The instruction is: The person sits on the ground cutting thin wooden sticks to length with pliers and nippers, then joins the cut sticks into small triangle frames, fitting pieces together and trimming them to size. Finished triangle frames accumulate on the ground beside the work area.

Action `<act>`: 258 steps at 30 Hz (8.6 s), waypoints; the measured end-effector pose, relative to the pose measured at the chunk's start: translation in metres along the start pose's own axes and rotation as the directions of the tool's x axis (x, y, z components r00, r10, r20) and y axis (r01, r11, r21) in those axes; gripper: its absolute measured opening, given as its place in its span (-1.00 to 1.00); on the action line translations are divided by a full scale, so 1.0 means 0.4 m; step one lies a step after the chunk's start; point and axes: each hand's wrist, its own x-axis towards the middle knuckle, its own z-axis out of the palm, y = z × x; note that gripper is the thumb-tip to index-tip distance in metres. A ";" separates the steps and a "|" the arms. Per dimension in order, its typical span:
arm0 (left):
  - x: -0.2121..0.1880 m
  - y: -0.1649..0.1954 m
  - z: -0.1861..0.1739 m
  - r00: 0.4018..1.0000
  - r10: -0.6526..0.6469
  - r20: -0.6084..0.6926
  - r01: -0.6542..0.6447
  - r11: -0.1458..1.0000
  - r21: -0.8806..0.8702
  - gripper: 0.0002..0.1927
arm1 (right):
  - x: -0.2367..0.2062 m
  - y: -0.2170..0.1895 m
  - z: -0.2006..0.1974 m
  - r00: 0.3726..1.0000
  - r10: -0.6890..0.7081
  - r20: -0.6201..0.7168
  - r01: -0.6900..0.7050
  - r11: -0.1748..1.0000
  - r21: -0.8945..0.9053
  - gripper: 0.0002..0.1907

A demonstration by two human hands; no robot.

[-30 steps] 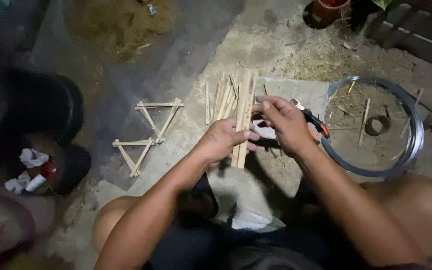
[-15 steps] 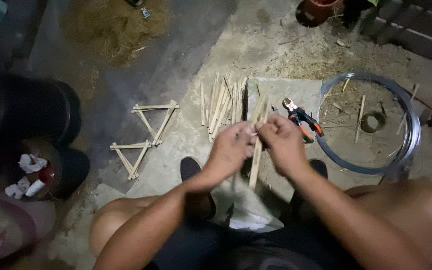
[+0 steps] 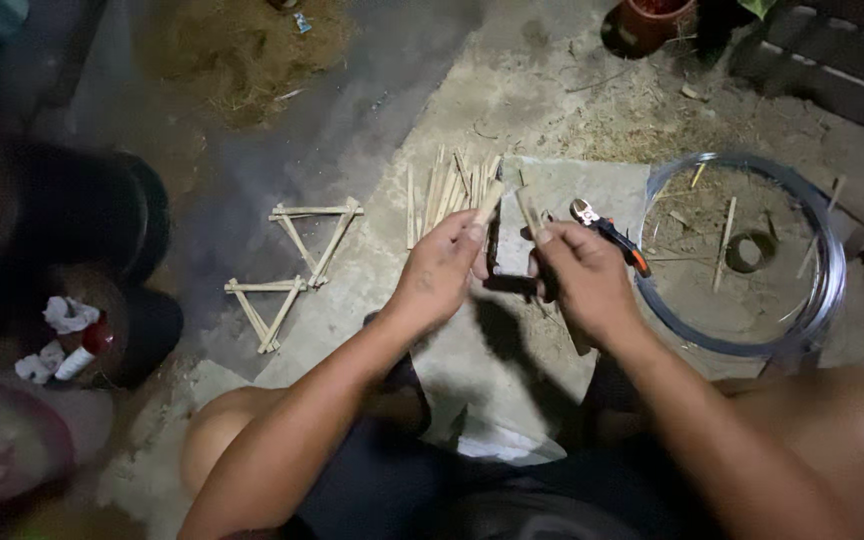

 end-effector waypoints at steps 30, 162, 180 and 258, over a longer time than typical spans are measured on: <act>-0.030 0.069 0.011 0.991 0.069 -0.117 -0.038 0.969 0.244 -0.61 | -0.031 0.010 0.061 0.993 0.042 0.114 -0.040 0.999 -0.016 -0.68; -0.032 0.248 -0.032 0.993 0.019 0.113 -0.083 0.795 0.601 -0.59 | -0.101 -0.234 -0.602 0.671 -0.694 -0.260 0.404 0.636 -0.657 -0.72; -0.108 0.120 -0.063 1.000 -0.007 0.005 0.005 0.950 0.313 -0.68 | -0.103 -0.119 -0.025 0.993 -0.081 0.088 0.104 0.951 -0.292 -0.83; -0.139 0.176 -0.053 0.983 0.004 0.186 -0.046 0.974 0.223 -0.66 | -0.070 0.008 -0.035 0.926 -0.026 0.376 0.086 0.986 -0.145 -0.86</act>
